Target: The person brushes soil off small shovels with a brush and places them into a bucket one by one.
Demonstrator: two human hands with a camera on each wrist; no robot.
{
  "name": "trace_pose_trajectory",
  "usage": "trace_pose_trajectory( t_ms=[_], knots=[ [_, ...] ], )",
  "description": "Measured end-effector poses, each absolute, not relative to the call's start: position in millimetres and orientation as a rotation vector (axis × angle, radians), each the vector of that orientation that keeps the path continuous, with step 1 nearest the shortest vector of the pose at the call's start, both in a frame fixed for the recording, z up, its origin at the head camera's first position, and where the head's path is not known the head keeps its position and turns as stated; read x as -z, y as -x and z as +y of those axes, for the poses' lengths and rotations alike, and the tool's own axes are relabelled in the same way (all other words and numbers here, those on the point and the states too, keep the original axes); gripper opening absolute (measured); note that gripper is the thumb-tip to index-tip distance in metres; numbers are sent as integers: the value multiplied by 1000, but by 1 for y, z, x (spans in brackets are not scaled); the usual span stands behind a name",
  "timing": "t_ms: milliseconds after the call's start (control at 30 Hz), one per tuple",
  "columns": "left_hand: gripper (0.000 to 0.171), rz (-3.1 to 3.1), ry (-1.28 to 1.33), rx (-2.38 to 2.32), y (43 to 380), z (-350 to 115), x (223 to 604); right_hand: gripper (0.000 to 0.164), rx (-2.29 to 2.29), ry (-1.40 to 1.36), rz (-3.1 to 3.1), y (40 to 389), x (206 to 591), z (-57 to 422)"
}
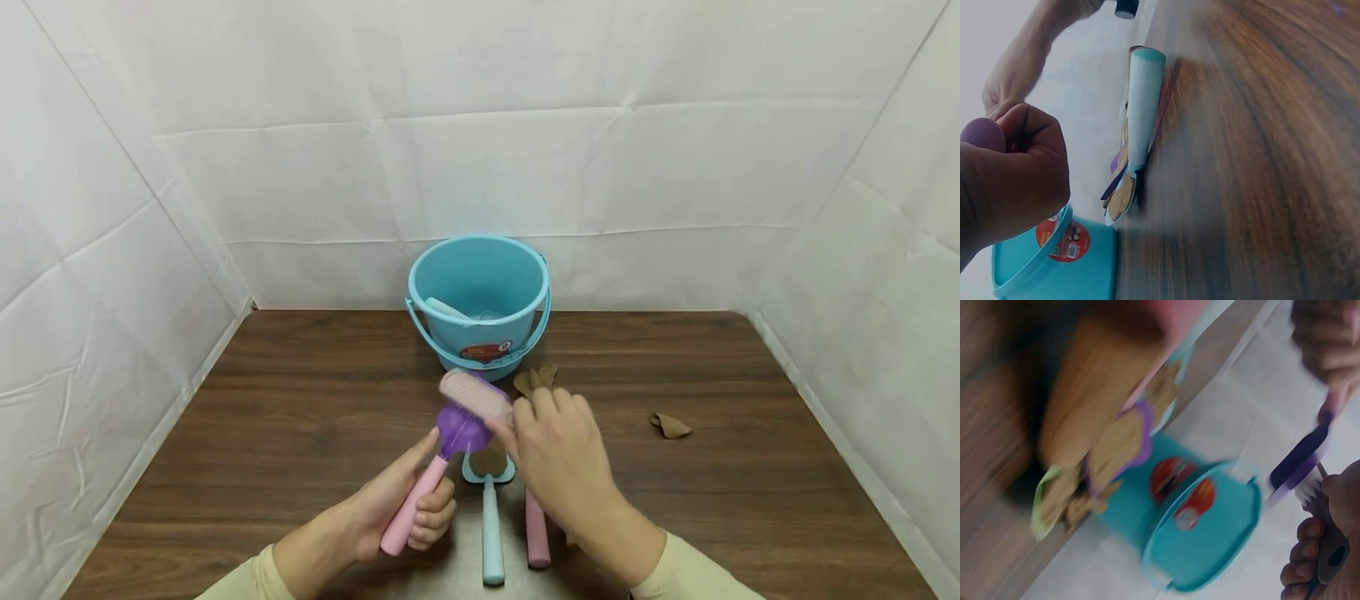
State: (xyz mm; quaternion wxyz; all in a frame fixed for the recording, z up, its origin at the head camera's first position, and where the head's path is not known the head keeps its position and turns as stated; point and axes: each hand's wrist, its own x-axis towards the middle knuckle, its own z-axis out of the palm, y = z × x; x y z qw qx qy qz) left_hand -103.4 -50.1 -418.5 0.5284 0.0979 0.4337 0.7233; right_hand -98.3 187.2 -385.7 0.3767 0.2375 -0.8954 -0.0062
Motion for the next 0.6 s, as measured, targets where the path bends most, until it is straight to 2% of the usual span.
trace_pose_trajectory(
  t_ms=[233, 500, 600],
  knots=[
    [73, 1064, -205, -1732, 103, -51, 419, 58, 46, -511, -2260, 113, 381, 209],
    [70, 1052, -214, -1747, 108, -48, 421, 57, -37, -715, -2349, 79, 383, 174],
    [68, 1052, -227, -1743, 108, -46, 421, 57, -16, -720, -2330, 77, 386, 169]
  ],
)
